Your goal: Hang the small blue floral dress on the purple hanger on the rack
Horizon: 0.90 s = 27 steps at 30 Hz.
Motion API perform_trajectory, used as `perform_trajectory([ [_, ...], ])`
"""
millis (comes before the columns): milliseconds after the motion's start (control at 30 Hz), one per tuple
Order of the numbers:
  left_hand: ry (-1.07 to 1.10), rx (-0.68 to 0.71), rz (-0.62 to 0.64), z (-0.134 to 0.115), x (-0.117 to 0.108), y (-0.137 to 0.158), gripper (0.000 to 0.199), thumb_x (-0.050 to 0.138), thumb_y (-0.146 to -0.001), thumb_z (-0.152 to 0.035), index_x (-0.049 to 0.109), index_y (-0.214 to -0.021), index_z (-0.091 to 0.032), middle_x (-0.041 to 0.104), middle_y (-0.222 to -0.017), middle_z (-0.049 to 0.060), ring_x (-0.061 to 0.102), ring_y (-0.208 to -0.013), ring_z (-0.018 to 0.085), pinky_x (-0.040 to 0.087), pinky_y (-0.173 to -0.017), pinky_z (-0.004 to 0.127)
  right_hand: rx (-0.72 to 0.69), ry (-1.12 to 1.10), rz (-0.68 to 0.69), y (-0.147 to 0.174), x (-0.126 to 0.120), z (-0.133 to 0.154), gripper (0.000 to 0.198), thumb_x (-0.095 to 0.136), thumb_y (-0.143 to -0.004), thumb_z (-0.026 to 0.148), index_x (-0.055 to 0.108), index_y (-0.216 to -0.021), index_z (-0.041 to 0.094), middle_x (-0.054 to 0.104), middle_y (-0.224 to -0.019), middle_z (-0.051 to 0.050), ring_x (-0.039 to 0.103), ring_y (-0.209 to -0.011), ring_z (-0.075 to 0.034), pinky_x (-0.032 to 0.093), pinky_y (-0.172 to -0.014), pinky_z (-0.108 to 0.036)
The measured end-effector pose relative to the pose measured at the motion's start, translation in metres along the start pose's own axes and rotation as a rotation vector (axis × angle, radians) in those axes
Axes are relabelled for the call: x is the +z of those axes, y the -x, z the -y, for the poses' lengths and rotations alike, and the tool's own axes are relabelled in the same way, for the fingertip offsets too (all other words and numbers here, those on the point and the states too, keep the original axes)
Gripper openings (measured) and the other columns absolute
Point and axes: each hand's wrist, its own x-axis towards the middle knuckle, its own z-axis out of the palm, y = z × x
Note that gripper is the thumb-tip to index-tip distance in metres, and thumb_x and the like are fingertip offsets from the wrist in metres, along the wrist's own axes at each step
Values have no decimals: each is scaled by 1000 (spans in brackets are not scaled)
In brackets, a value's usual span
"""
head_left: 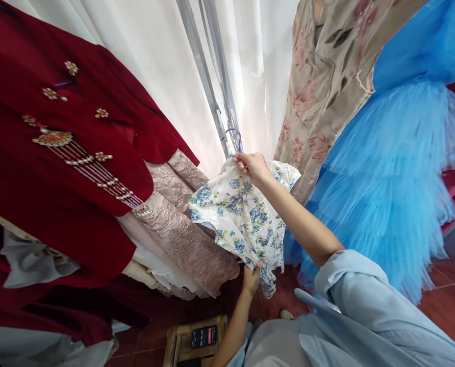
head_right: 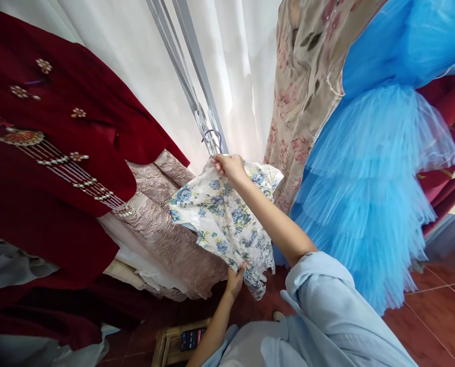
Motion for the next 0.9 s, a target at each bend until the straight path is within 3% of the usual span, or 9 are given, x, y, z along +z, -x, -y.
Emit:
perform_trajectory([
  [133,-85,10,-30,-1,-25,-10,49,80,-63,-48,74,-97,-13,76,-108,19,66,-119,38,43,-113,50,-84,34,64,6,-3,19,25,67,-84,29,64,-65,13,49,-43,5,38,-38,-6,28,-38,-19],
  [233,-149,14,-130,-30,-64,-29,61,83,-57,-42,70,-109,-15,73,-114,18,63,-122,40,47,-108,51,-151,95,109,21,-15,18,29,70,-85,38,65,-69,14,51,-44,4,41,-38,-7,30,-38,-19],
  [300,-141,211,-311,-75,-86,-44,67,74,-70,-43,60,-130,-19,62,-136,17,55,-133,37,46,-110,49,-173,141,149,33,-23,5,32,69,-86,44,64,-71,16,53,-45,4,42,-38,-8,30,-38,-20],
  [400,-199,771,-547,-174,-96,-62,58,56,-90,-38,45,-145,-22,46,-152,16,43,-144,31,37,-119,49,-172,194,167,51,-29,-22,36,64,-89,50,61,-73,18,54,-46,5,41,-37,-9,31,-39,-22],
  [467,-357,1065,-450,-248,-81,-69,46,49,-97,-36,51,-140,-21,53,-143,15,48,-138,28,38,-118,49,-200,214,140,59,-28,-39,35,60,-91,51,57,-74,20,53,-46,5,42,-38,-10,33,-42,-23],
  [500,-487,1143,-308,-282,-69,-72,41,46,-99,-34,55,-136,-20,56,-139,14,50,-136,27,38,-118,47,-226,230,128,63,-27,-44,35,59,-91,51,56,-75,20,53,-47,5,43,-40,-11,34,-44,-23],
  [633,-928,1116,216,-381,-15,-82,29,47,-100,-34,68,-110,-18,66,-116,11,61,-113,24,48,-103,41,-338,337,123,70,-24,-50,33,55,-93,46,52,-72,21,53,-51,4,49,-48,-12,36,-50,-24],
  [767,-1167,989,452,-408,13,-94,23,50,-97,-27,64,-81,-16,62,-87,6,60,-81,21,48,-76,33,-339,396,83,71,-27,-49,34,54,-91,45,49,-69,21,52,-53,4,46,-48,-11,33,-50,-23],
  [900,-1165,1118,373,-396,20,-100,22,47,-99,-23,64,-86,-16,59,-94,7,58,-79,18,42,-71,28,-295,401,-23,72,-30,-67,32,57,-87,45,50,-68,20,46,-52,6,39,-48,-10,27,-49,-23],
])
